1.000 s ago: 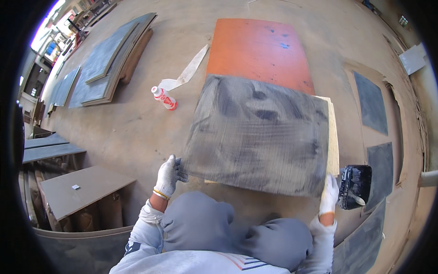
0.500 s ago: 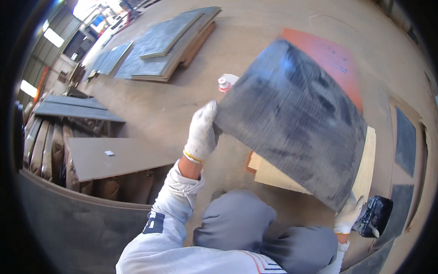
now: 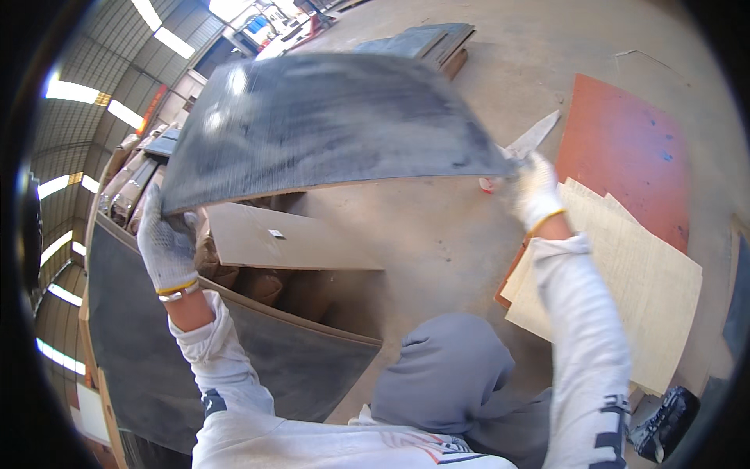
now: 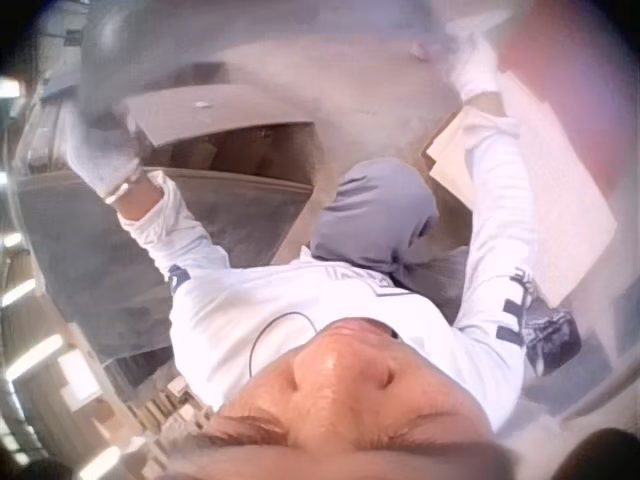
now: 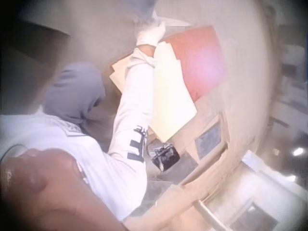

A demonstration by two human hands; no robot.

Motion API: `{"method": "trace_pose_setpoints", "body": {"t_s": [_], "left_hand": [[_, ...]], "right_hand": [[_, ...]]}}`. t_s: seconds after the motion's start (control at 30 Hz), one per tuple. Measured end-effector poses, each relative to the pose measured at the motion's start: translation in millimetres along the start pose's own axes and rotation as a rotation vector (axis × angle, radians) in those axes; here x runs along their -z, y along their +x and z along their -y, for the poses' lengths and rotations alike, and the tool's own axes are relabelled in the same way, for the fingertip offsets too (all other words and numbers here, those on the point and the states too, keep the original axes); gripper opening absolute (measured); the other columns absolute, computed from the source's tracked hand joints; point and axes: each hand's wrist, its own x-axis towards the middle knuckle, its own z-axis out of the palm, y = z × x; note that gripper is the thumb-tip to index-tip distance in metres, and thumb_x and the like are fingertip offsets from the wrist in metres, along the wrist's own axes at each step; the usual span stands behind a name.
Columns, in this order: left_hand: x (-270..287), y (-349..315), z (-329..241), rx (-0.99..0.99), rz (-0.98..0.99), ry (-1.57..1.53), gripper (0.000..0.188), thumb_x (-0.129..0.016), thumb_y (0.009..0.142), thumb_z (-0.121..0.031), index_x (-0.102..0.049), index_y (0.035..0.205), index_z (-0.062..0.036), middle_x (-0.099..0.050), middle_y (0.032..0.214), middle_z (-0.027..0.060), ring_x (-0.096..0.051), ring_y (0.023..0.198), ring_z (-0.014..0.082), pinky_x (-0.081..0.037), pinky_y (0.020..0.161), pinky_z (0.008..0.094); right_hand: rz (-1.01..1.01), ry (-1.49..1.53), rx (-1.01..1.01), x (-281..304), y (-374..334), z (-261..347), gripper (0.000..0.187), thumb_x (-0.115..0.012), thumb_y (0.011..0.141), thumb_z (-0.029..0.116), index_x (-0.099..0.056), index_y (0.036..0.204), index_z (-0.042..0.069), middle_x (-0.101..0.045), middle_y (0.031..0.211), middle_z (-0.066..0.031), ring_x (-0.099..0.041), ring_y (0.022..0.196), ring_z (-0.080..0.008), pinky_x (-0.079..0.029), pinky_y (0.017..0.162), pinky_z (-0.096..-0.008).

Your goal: The person applies dark paint to rectangular wooden panels using a brush. They repeatedly dip the brush into a paint container, spread the paint evenly across the surface, and then stack the painted panels on a nearby pile.

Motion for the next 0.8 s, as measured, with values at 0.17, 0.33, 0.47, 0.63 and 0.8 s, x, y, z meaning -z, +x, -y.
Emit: {"method": "trace_pose_setpoints", "body": {"t_s": [0.17,0.33,0.47,0.63,0.8], "left_hand": [[17,-22,16,0.032,-0.111,0.265,0.037,-0.055,0.113,-0.035,-0.069,0.122,-0.0015,-0.076,0.111,0.0114,-0.073,0.082,0.0196,-0.062,0.061,0.0336],[12,-47,60,0.092,-0.216,0.464,0.036,-0.051,0.114,-0.032,-0.068,0.123,-0.0015,-0.071,0.115,0.0128,-0.071,0.088,0.0228,-0.065,0.059,0.0380],[11,-53,88,0.153,-0.275,0.541,0.038,-0.051,0.113,-0.031,-0.068,0.112,0.0021,-0.069,0.107,0.0137,-0.072,0.085,0.0272,-0.065,0.055,0.0400],[47,-44,93,0.075,-0.149,0.859,0.039,-0.051,0.113,-0.032,-0.069,0.113,0.0021,-0.069,0.106,0.0148,-0.072,0.085,0.0265,-0.067,0.055,0.0395],[42,-44,108,0.188,-0.255,0.805,0.040,-0.052,0.114,-0.034,-0.069,0.114,0.0022,-0.070,0.107,0.0149,-0.072,0.085,0.0245,-0.067,0.058,0.0393]], "right_hand": [[0.299,0.480,-0.342,-20,44,-156,0.056,-0.057,0.108,0.048,-0.055,0.138,0.001,-0.057,0.143,-0.0211,-0.055,0.132,-0.0404,-0.041,0.119,-0.0549],[0.162,0.457,-0.433,-1,71,-273,0.061,-0.044,0.113,0.040,-0.036,0.163,0.006,-0.046,0.160,-0.0186,-0.031,0.158,-0.0436,-0.022,0.131,-0.0594],[0.288,0.326,-0.462,33,93,-322,0.063,-0.038,0.115,0.038,-0.027,0.170,0.009,-0.035,0.170,-0.0220,-0.030,0.157,-0.0483,-0.022,0.131,-0.0630],[0.300,0.263,-0.625,29,65,-361,0.085,-0.048,0.112,0.043,-0.001,0.175,0.009,-0.004,0.180,-0.0273,-0.007,0.166,-0.0471,-0.018,0.133,-0.0624],[0.402,0.117,-0.663,34,66,-377,0.082,-0.049,0.112,0.048,-0.013,0.173,0.006,-0.011,0.178,-0.0316,-0.016,0.163,-0.0506,-0.024,0.130,-0.0633]]}}
